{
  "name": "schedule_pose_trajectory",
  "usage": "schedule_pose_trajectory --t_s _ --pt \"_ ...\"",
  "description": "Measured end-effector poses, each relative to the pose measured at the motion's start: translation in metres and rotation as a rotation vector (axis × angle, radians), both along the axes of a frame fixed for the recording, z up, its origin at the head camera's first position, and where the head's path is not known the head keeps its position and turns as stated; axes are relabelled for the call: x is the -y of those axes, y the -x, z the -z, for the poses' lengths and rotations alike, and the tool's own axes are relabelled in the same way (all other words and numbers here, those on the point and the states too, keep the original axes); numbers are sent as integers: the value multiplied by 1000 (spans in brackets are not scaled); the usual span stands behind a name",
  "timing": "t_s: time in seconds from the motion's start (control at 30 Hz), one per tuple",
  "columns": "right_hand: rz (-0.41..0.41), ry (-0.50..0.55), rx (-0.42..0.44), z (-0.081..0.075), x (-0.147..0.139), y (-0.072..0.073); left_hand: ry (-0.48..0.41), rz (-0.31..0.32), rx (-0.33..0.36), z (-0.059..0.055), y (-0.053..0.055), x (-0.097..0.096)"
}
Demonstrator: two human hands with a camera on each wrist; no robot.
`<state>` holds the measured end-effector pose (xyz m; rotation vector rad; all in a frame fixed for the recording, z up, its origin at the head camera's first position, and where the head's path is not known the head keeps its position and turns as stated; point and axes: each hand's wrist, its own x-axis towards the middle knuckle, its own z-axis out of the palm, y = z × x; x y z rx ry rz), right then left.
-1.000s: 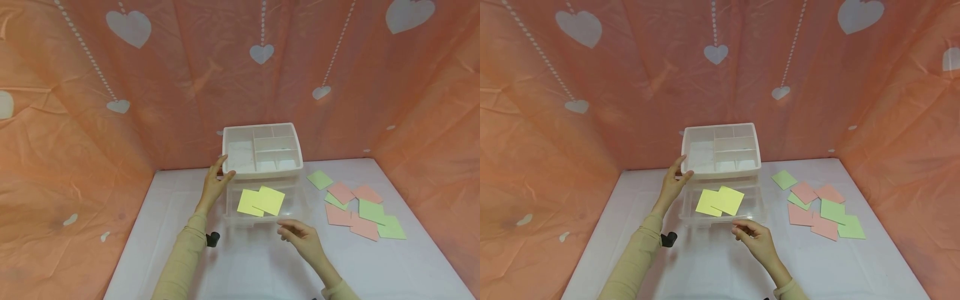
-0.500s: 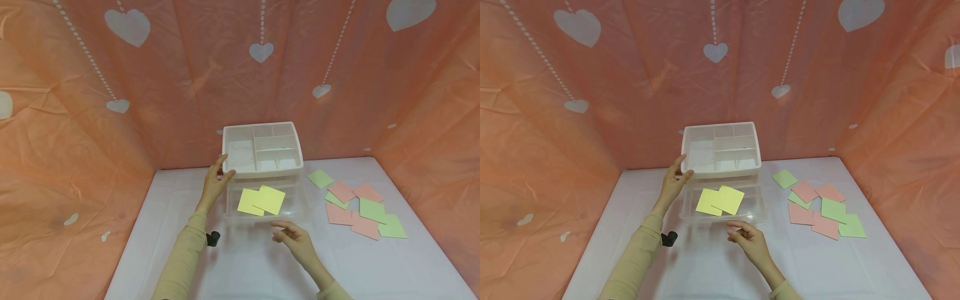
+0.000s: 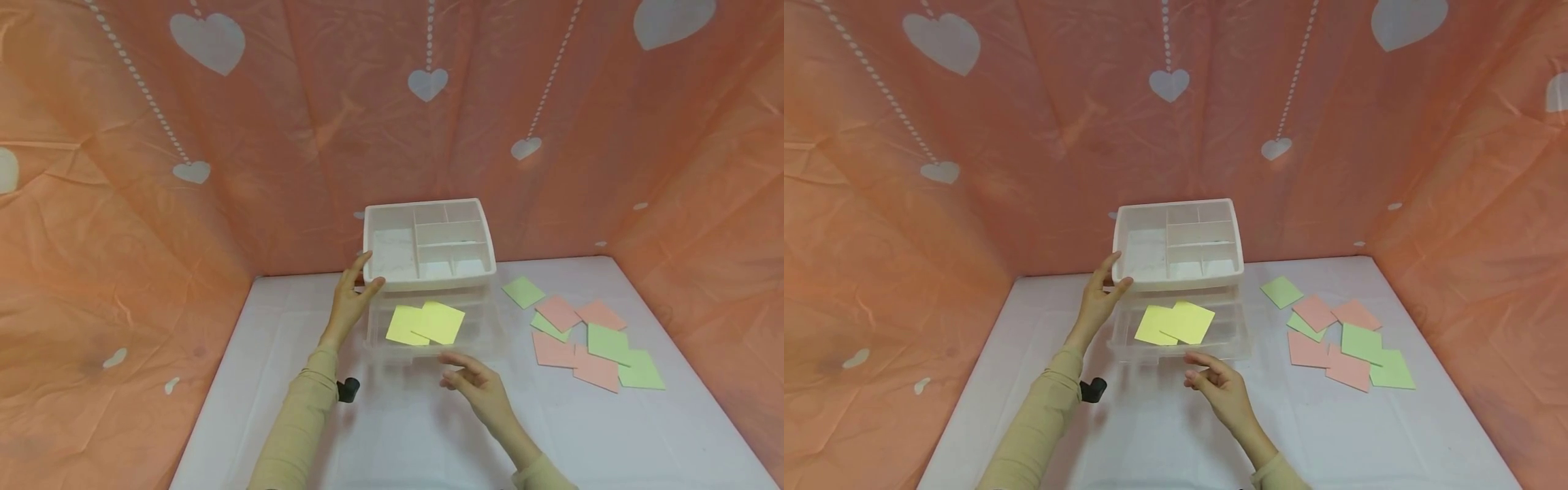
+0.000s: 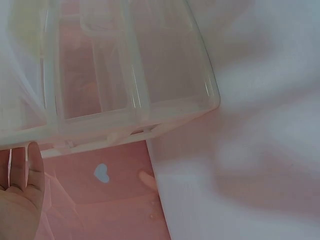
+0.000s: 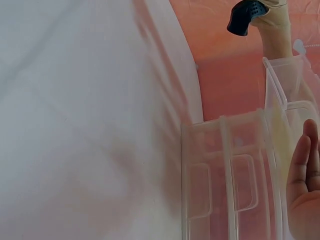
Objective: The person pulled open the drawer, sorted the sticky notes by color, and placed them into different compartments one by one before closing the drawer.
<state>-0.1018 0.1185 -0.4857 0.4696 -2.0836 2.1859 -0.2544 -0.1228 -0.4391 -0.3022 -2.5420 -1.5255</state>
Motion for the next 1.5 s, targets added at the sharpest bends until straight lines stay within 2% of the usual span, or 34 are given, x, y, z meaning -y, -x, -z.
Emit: schedule_pose_trajectory --t_s 0.2,0.47,0.6,1.0,1.23,1.5 --pt "6 -14 36 -3 5 3 -3 10 -2 0 1 0" --pt "78 -19 208 -5 9 14 -5 16 -15 -1 -1 1" --pt "60 -11 219 -4 6 20 -7 13 -25 0 0 2" --pt "33 -74 293 -9 9 42 -23 39 -38 2 2 2" --pt "5 -73 298 -12 10 55 9 29 -62 2 2 1" --pt "-22 -74 324 -13 12 65 6 26 -55 0 0 0"
